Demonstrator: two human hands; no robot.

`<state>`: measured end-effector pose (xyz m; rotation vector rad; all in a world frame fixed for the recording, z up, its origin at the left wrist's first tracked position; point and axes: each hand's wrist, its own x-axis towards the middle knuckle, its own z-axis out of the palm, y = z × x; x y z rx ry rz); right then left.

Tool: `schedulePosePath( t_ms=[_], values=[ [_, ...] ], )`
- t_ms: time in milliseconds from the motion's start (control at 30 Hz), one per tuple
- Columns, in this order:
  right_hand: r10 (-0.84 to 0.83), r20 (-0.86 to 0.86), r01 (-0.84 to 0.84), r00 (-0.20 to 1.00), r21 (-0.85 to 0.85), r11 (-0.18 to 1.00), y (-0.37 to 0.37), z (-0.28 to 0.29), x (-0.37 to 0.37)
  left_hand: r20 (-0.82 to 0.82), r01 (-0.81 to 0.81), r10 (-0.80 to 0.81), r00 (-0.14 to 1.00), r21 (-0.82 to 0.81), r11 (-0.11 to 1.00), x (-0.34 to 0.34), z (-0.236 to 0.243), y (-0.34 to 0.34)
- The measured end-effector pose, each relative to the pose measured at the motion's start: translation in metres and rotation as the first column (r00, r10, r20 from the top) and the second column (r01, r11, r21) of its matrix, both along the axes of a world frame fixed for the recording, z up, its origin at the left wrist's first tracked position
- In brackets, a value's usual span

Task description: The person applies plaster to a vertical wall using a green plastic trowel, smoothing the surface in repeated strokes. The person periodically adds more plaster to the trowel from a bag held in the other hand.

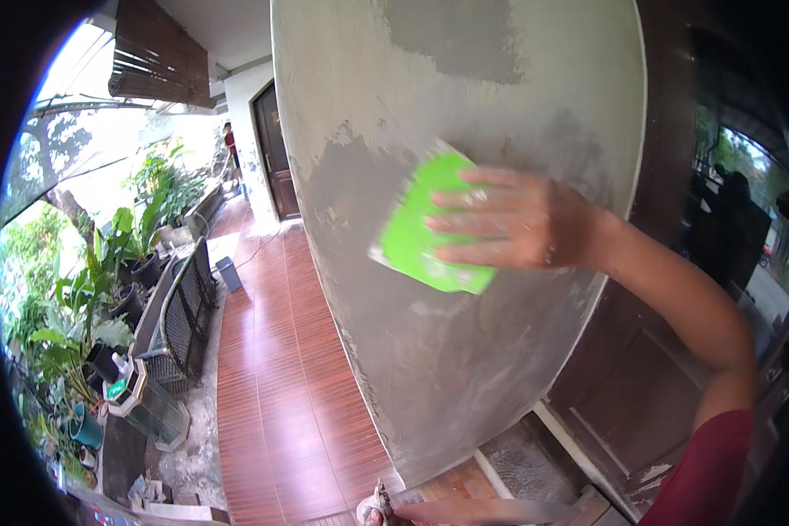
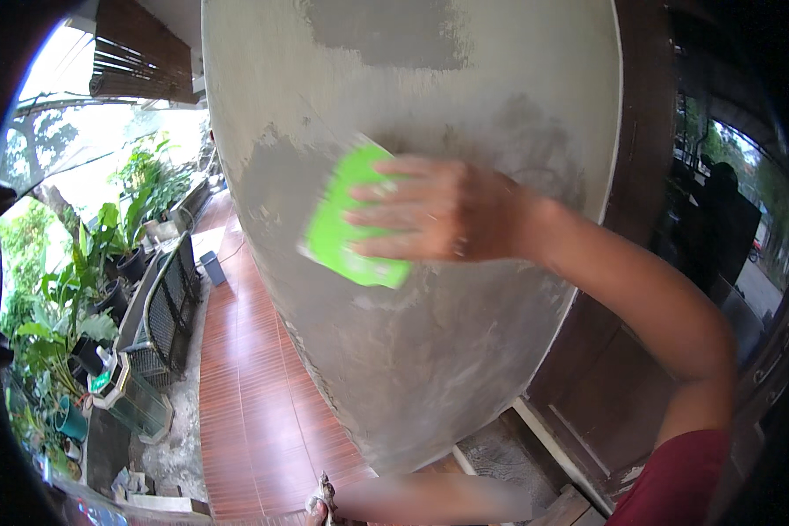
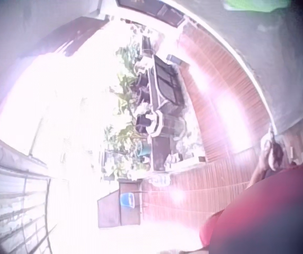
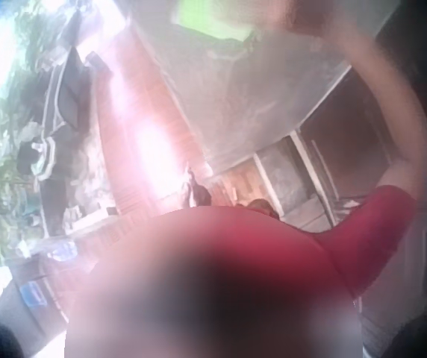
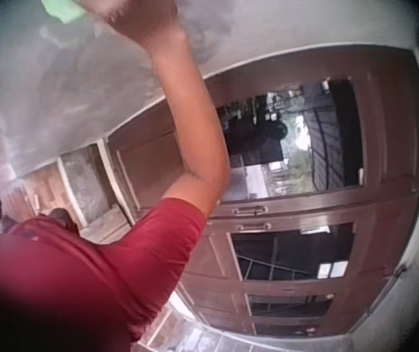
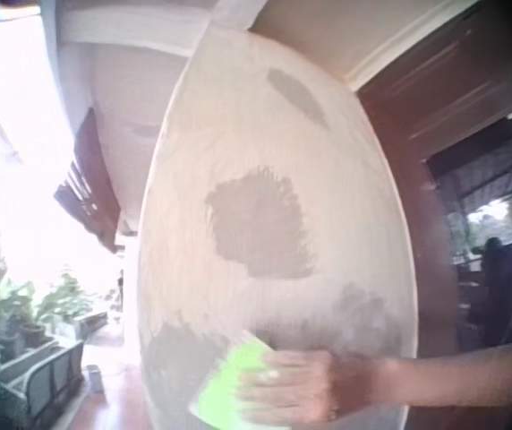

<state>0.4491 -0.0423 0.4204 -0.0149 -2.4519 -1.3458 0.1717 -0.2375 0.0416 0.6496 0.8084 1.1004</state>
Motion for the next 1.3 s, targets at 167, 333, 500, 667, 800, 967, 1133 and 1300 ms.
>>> schedulePosePath(
  t_ms=[167, 333, 500, 667, 800, 967, 1133, 1300],
  values=[
    [0.089, -0.050, -0.079, 0.995, 0.176, 0.981, 0.046, -0.001, -0.047, 0.005, -0.064, 0.064, 0.998, 0.002, 0.998, 0.030, -0.002, -0.012],
    [-0.053, 0.095, 0.059, 0.994, -0.058, 0.997, 0.030, -0.061, 0.005, 0.005, -0.112, 0.112, 0.994, -0.003, 0.994, 0.039, -0.003, -0.022],
    [-0.243, -0.212, 0.131, 0.947, -0.436, 0.890, -0.026, -0.091, 0.061, -0.002, -0.130, 0.130, 0.991, 0.010, 0.991, 0.041, -0.007, -0.030],
    [-0.304, -0.743, -0.045, 0.596, -0.408, 0.912, -0.022, -0.099, 0.075, -0.001, -0.114, 0.114, 0.993, 0.026, 0.993, 0.042, -0.005, -0.031],
    [-0.145, -0.912, -0.127, 0.384, -0.208, 0.970, 0.029, -0.110, 0.053, -0.020, -0.111, 0.112, 0.994, 0.041, 0.993, 0.046, -0.003, -0.031],
    [-0.167, -0.853, -0.151, 0.494, -0.274, 0.950, 0.047, -0.154, -0.028, -0.032, -0.093, 0.094, 0.995, 0.032, 0.995, 0.056, -0.001, -0.026],
    [-0.063, -0.834, -0.438, 0.548, -0.349, 0.829, 0.010, -0.178, -0.025, -0.037, -0.087, 0.088, 0.995, 0.022, 0.996, 0.060, -0.001, -0.023],
    [-0.022, -0.977, -0.293, 0.214, -0.086, 0.952, 0.042, -0.131, 0.012, -0.043, -0.065, 0.066, 0.997, 0.016, 0.998, 0.057, -0.003, -0.021]
  ],
)
